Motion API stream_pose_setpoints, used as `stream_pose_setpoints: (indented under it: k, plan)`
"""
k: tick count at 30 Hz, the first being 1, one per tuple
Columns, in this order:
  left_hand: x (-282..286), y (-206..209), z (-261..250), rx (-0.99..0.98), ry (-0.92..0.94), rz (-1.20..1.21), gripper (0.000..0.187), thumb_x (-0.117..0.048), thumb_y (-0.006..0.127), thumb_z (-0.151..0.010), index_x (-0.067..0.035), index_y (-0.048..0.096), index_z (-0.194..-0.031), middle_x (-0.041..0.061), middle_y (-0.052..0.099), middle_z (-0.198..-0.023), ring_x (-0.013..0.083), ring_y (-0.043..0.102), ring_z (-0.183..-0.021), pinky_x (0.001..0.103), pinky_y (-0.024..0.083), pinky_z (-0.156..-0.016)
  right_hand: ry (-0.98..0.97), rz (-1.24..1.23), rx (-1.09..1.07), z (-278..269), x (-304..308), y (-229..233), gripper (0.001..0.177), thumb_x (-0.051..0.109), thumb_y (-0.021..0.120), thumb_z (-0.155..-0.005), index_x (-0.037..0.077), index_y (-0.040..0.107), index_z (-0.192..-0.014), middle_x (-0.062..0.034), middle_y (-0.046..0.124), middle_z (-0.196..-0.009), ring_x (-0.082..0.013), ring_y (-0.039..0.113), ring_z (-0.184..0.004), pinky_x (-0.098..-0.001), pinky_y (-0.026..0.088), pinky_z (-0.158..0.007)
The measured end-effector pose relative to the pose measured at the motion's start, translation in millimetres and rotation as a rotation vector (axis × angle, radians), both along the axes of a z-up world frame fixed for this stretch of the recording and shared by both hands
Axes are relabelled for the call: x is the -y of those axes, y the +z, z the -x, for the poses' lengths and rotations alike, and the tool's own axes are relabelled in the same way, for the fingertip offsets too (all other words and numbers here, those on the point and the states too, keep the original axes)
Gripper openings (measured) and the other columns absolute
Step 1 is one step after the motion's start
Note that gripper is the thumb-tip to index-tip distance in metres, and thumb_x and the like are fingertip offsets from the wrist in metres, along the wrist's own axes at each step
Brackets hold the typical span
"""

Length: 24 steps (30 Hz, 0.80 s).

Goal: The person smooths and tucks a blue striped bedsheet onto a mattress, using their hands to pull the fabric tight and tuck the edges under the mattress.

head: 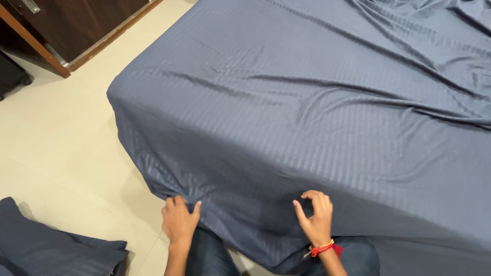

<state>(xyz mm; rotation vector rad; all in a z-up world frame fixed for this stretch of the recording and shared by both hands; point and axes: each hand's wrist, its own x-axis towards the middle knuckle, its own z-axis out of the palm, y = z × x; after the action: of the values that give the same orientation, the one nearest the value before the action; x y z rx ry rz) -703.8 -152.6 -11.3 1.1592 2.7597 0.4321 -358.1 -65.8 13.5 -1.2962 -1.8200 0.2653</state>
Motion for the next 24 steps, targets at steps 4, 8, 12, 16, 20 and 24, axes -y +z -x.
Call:
stream_pose_setpoints:
  k: [4, 8, 12, 16, 20, 24]
  plan:
    - [-47.7, 0.3, -5.7, 0.325, -0.261, -0.223, 0.081, -0.049, 0.076, -0.081, -0.005, 0.049, -0.142, 0.019, 0.051, -0.146, 0.0398, 0.053, -0.132, 0.049, 0.047, -0.106, 0.017, 0.319, -0.362, 11.3, 4.2, -30.6, 0.047, 0.024, 0.081, -0.08, 0.008, 0.06, -0.119, -0.008, 0.065, -0.124, -0.026, 0.062, -0.119, -0.0394, 0.046, -0.104]
    - [-97.4, 8.4, -13.5, 0.255, -0.419, -0.477, 0.102, -0.039, 0.085, -0.078, -0.004, 0.027, -0.154, 0.032, 0.019, -0.159, 0.055, 0.033, -0.143, 0.054, 0.039, -0.11, -0.017, 0.855, -0.987, 15.5, -11.0, -58.1, 0.058, 0.031, 0.069, -0.088, 0.017, 0.046, -0.139, -0.0048, 0.052, -0.149, -0.0253, 0.046, -0.141, -0.0502, 0.04, -0.11]
    - [-136.4, 8.0, -7.6, 0.379, -0.477, -0.554, 0.113, -0.03, 0.086, -0.077, -0.007, 0.012, -0.159, 0.035, -0.002, -0.164, 0.0584, 0.027, -0.144, 0.054, 0.04, -0.111, 0.003, 0.929, -1.469, 15.5, -18.6, -86.9, 0.066, 0.039, 0.067, -0.088, 0.012, 0.041, -0.142, -0.0112, 0.042, -0.156, -0.0323, 0.041, -0.145, -0.0642, 0.04, -0.106]
    - [-143.8, -16.5, 3.7, 0.346, -0.463, -0.566, 0.117, -0.028, 0.086, -0.076, -0.007, 0.006, -0.159, 0.037, -0.004, -0.162, 0.059, 0.028, -0.142, 0.054, 0.041, -0.11, -0.21, 0.943, -1.654, 15.1, -23.1, -116.6, 0.068, 0.038, 0.07, -0.086, 0.018, 0.037, -0.143, -0.0114, 0.032, -0.16, -0.0336, 0.034, -0.15, -0.0675, 0.038, -0.109]
    - [-134.6, -9.7, 27.1, 0.042, -0.355, -0.647, 0.103, -0.026, 0.086, -0.077, -0.005, 0.025, -0.158, 0.033, 0.019, -0.159, 0.0554, 0.035, -0.142, 0.055, 0.039, -0.112, -0.488, 0.945, -1.726, 6.5, -24.4, -142.1, 0.063, 0.032, 0.073, -0.095, 0.016, 0.038, -0.145, -0.0086, 0.033, -0.148, -0.0314, 0.032, -0.146, -0.065, 0.041, -0.11]
    - [-146.4, 24.7, 56.4, -0.362, -0.537, -0.628, 0.056, -0.021, 0.077, -0.085, -0.007, 0.061, -0.136, 0.018, 0.052, -0.148, 0.0415, 0.047, -0.138, 0.05, 0.043, -0.104, -0.293, 0.533, -0.951, 13.9, -11.6, -109.7, 0.036, 0.018, 0.081, -0.089, 0.006, 0.064, -0.118, -0.0065, 0.068, -0.11, -0.0239, 0.062, -0.109, -0.0417, 0.047, -0.088]
